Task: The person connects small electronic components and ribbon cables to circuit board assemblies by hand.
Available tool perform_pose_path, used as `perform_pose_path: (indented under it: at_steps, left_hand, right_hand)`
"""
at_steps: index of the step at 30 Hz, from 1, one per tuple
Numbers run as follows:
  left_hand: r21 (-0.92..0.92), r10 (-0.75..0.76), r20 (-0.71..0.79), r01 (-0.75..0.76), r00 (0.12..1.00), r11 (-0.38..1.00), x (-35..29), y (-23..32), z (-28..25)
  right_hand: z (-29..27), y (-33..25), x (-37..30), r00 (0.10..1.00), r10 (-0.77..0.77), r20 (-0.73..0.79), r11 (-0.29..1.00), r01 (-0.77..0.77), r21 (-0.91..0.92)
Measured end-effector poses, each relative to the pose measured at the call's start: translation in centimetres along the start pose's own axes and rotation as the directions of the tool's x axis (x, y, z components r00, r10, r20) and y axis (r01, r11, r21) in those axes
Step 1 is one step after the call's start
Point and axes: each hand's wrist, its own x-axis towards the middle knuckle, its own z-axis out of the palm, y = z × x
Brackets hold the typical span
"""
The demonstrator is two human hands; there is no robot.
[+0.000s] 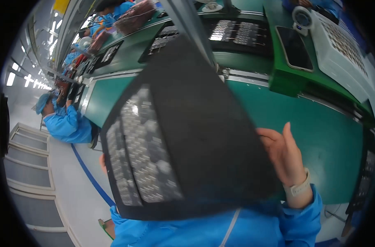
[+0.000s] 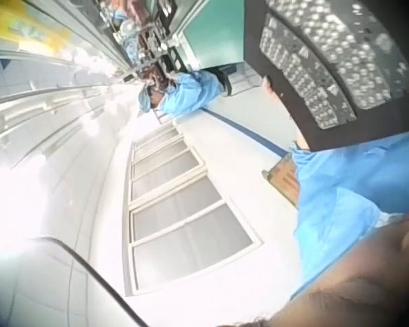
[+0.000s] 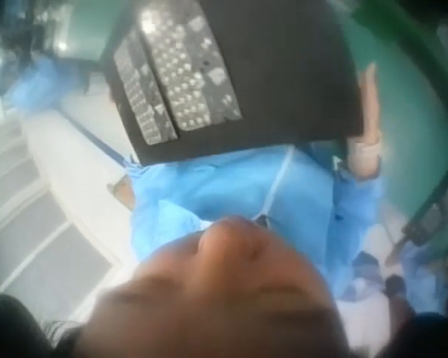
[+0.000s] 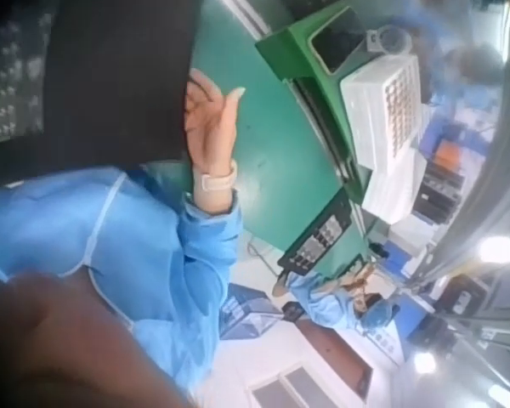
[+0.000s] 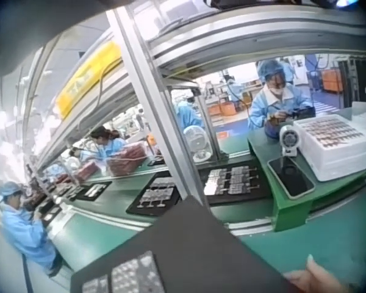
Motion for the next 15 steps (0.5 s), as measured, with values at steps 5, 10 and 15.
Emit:
perform_pose_path:
  at_steps: [5,10,15]
  left_hand:
    - [0.151,-0.273,-0.016,0.272,0.962,0.950,4.5,-5.9,6.2]
    - [0.296,-0.341,0.077,0.305,0.937,0.905,6.8,-10.1,11.9]
    - [0.927,-0.085,0.368,-0.358,0.926,0.109,7.8,-8.1,10.0]
  right_hand:
    - [-1.0,-3.1,-4.8,0.986,-0.167,-0.005,0.984,0.167,0.060]
    - [-7.9,-4.8,-10.3,0.881,-0.415,-0.228,0.888,0.337,-0.314]
    - [-16.2,-5.8,-16.1,0.860,-0.407,-0.309,0.876,0.271,-0.399]
